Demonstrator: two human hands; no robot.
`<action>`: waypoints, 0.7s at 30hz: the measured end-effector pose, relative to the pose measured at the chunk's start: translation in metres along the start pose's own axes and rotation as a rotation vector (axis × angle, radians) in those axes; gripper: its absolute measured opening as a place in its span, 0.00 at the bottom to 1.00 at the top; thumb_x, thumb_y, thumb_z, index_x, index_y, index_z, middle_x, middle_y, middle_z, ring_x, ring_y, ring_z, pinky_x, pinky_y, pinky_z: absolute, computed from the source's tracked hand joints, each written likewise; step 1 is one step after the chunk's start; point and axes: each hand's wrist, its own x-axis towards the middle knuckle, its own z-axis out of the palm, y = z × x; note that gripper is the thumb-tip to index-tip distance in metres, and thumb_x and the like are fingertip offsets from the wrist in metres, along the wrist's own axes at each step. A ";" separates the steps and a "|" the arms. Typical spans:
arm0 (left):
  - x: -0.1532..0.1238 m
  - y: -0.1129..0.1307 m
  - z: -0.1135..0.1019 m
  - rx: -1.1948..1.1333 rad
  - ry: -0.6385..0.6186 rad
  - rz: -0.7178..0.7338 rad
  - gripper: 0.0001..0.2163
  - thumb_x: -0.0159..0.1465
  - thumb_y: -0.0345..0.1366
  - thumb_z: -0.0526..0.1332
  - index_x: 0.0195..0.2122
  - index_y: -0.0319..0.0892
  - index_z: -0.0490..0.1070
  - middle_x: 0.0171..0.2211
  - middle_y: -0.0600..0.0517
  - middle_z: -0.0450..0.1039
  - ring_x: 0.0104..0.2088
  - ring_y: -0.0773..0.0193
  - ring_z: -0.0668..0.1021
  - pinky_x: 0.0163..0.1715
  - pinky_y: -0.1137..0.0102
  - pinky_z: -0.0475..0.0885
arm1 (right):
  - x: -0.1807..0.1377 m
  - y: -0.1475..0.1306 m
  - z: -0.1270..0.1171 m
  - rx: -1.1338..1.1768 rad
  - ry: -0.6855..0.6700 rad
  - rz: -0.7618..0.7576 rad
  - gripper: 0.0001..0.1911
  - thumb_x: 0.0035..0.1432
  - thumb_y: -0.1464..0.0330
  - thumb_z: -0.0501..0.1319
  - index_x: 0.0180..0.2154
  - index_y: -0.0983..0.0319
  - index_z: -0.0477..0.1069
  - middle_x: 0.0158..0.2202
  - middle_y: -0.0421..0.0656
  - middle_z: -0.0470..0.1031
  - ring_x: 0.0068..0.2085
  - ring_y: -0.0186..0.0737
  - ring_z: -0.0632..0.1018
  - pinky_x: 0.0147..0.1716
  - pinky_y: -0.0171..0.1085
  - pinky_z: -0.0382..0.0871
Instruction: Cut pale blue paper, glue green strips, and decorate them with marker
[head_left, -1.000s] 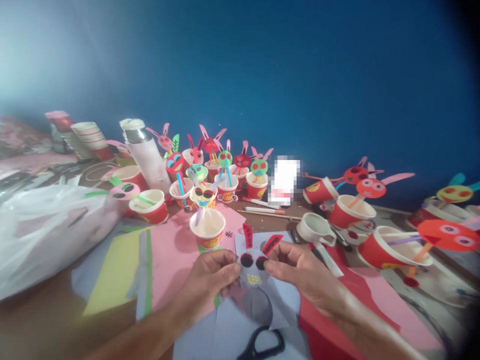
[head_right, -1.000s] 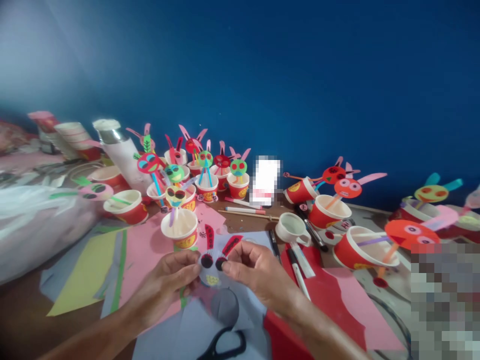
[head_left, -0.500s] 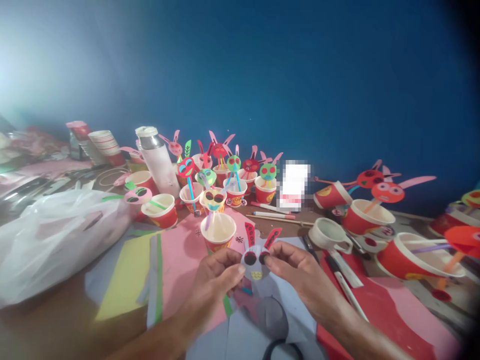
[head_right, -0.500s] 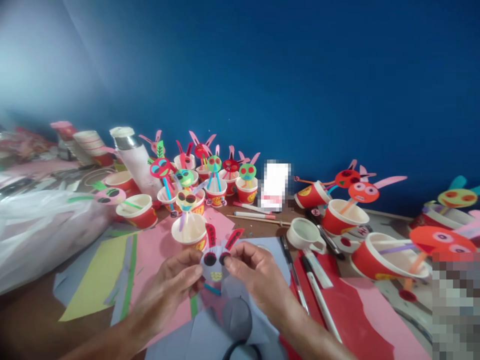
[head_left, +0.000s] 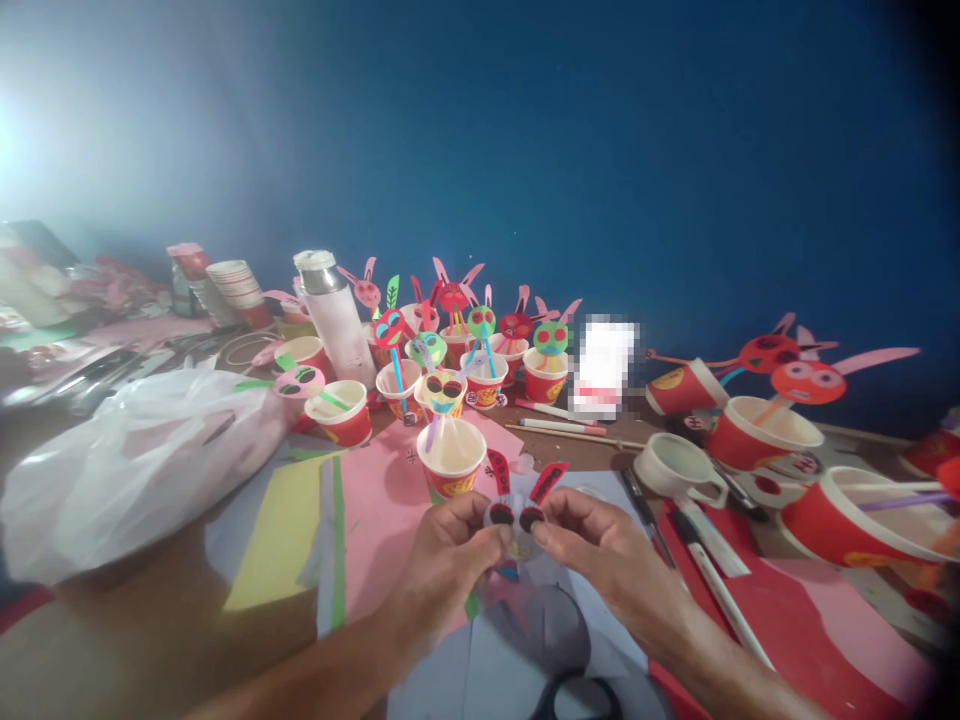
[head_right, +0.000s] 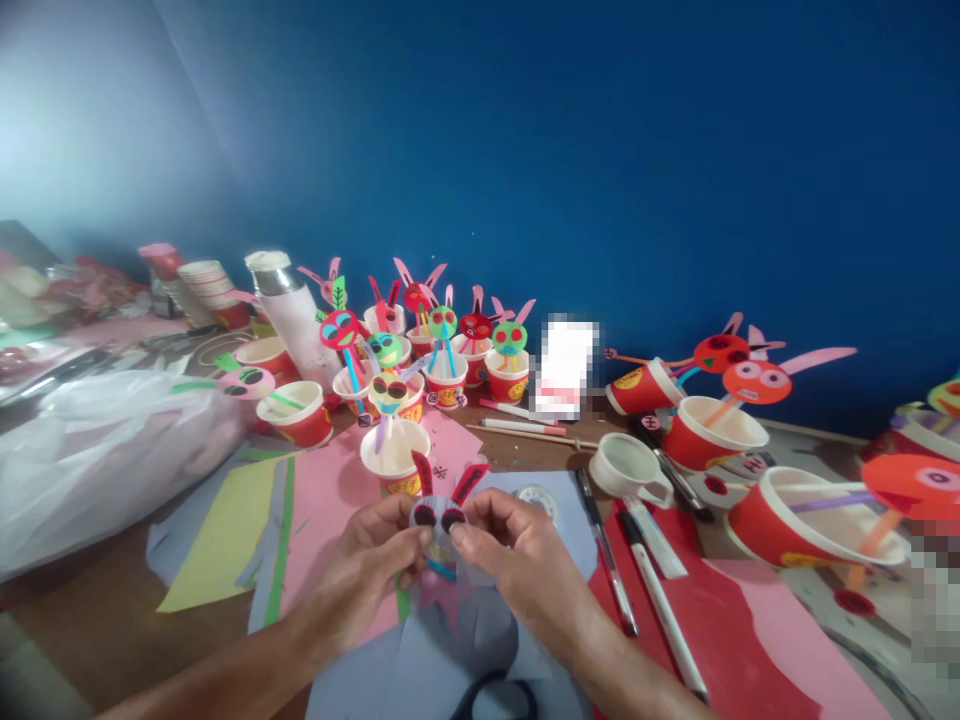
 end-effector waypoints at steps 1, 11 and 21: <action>0.000 0.000 0.000 0.006 -0.001 0.006 0.11 0.52 0.39 0.66 0.25 0.39 0.66 0.17 0.57 0.64 0.18 0.73 0.64 0.19 0.77 0.57 | 0.000 0.000 0.000 -0.008 0.003 0.004 0.13 0.49 0.59 0.63 0.24 0.61 0.64 0.21 0.33 0.57 0.25 0.30 0.58 0.25 0.32 0.52; 0.002 -0.002 -0.003 -0.032 -0.029 -0.003 0.13 0.51 0.41 0.67 0.29 0.38 0.69 0.20 0.56 0.64 0.19 0.75 0.63 0.19 0.78 0.57 | 0.000 0.001 0.000 -0.019 0.002 0.028 0.13 0.50 0.61 0.62 0.23 0.61 0.62 0.21 0.34 0.57 0.25 0.31 0.58 0.25 0.32 0.53; 0.000 -0.001 0.001 -0.033 0.026 -0.010 0.11 0.52 0.39 0.67 0.26 0.38 0.66 0.20 0.57 0.64 0.19 0.74 0.65 0.20 0.78 0.61 | 0.001 0.001 0.005 -0.009 0.023 0.037 0.14 0.47 0.59 0.63 0.23 0.60 0.62 0.21 0.34 0.57 0.25 0.31 0.58 0.25 0.32 0.54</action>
